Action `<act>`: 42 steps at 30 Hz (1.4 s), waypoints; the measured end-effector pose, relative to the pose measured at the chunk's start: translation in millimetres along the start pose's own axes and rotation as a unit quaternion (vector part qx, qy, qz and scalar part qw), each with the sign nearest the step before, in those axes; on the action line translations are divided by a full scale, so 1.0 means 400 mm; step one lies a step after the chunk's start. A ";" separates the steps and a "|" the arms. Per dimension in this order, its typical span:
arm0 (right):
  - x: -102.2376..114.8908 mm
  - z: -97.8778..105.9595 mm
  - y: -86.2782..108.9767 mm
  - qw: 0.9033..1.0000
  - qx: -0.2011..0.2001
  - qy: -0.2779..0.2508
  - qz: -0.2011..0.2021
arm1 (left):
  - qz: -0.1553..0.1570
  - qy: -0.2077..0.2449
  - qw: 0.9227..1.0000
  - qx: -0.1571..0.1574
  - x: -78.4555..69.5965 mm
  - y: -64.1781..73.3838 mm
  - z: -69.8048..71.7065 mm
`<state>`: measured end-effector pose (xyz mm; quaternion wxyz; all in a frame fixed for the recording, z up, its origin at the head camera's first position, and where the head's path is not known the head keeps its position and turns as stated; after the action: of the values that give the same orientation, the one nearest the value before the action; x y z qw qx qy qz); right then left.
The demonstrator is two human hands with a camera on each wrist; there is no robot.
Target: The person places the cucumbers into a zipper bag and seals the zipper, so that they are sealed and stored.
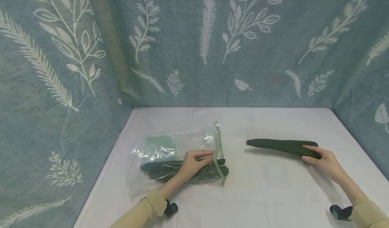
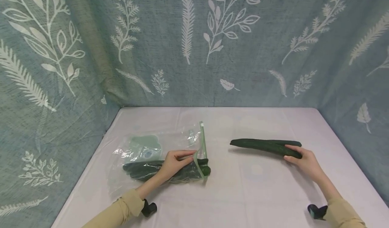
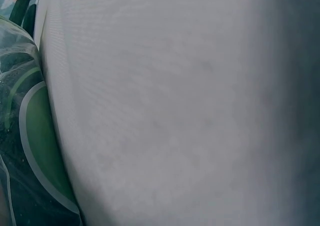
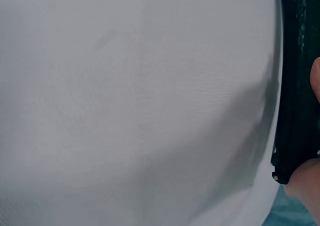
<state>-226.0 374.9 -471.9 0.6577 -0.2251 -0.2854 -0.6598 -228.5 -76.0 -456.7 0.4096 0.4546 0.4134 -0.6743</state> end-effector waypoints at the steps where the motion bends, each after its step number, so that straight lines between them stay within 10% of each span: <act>1: 0.004 0.000 0.000 1.000 -0.001 -0.002 0.000 | 0.000 -0.001 1.000 -0.001 0.000 0.000 0.001; 42: 0.149 -0.150 -0.029 0.999 -0.010 0.013 0.038 | 0.004 -0.007 1.000 0.004 -0.003 -0.001 -0.007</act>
<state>-234.8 290.1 -476.8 0.6836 -0.2332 -0.2613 -0.6403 -227.9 -73.2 -455.9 0.4136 0.4533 0.4059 -0.6773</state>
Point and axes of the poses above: each hand's wrist, its own y-axis away from the middle knuckle, its own z-axis out of the back of the hand, x = y × z, the point moved 3 cm from there along -y, towards the middle knuckle, and after that the axes turned 2 degrees about y, right-handed, at the moved point
